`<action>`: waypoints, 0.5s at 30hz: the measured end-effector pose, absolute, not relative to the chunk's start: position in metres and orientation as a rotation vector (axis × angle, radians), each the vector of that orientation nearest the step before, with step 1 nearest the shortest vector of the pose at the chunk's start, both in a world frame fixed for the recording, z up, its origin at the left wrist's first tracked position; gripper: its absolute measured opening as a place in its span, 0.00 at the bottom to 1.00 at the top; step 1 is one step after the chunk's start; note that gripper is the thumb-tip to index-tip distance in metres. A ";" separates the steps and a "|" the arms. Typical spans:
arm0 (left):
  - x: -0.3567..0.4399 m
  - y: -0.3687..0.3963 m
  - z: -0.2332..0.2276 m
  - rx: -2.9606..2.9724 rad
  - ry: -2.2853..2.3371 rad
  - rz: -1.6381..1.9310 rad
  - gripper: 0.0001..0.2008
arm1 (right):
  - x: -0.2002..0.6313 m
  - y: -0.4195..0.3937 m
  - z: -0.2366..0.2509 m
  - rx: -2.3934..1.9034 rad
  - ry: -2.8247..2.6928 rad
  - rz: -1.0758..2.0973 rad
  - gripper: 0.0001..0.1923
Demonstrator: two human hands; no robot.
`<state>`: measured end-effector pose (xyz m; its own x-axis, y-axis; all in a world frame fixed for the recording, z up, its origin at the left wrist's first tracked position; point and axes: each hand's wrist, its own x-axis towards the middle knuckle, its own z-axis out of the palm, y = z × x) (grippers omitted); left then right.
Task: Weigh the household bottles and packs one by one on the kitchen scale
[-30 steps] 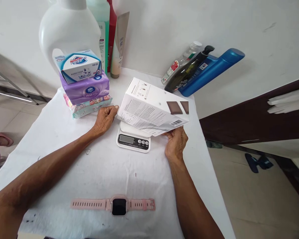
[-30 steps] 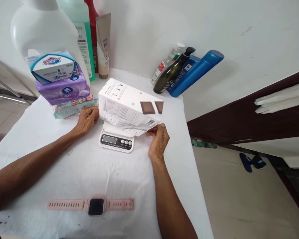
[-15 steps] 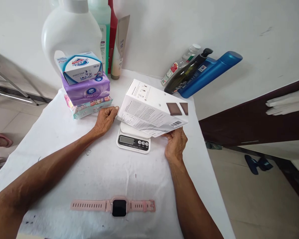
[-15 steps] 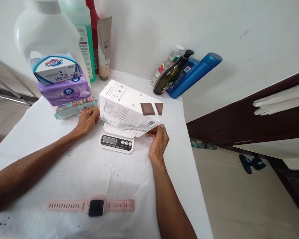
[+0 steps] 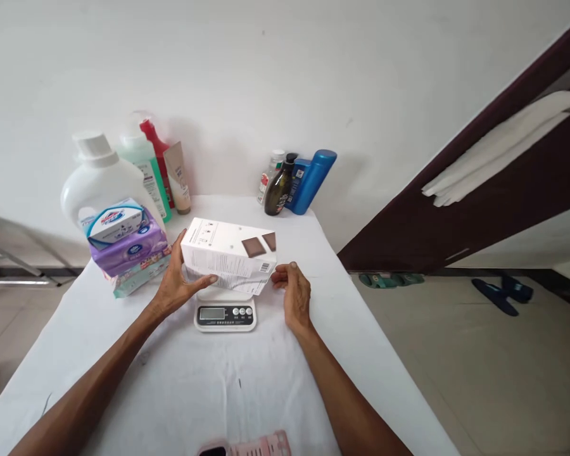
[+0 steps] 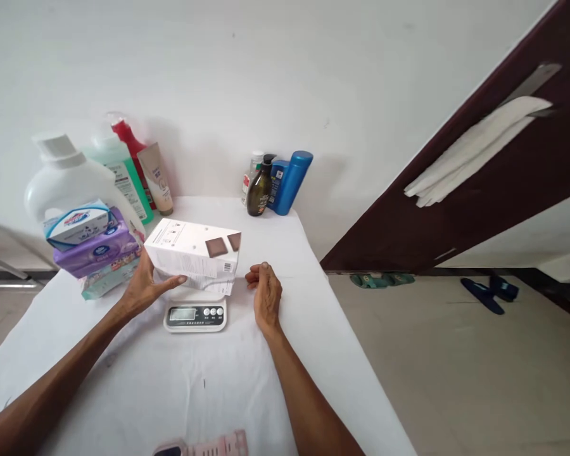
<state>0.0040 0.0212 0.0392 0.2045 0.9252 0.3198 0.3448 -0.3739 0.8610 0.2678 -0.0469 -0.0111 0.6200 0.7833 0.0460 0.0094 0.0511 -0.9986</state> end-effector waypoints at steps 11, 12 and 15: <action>0.036 0.027 0.100 1.463 1.048 1.071 0.44 | 0.271 -0.053 0.006 -1.406 -0.806 0.730 0.37; 0.040 0.030 0.108 1.469 1.049 1.117 0.43 | 0.271 -0.053 0.007 -1.396 -0.807 0.742 0.37; 0.055 0.054 0.133 1.569 1.024 1.252 0.40 | 0.271 -0.053 0.008 -1.360 -0.786 0.774 0.36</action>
<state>0.0545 0.0541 0.1333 0.1599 0.9471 0.2782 0.0850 -0.2939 0.9520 0.2709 -0.0535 0.0082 0.5319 0.8460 0.0370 -0.0238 0.0586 -0.9980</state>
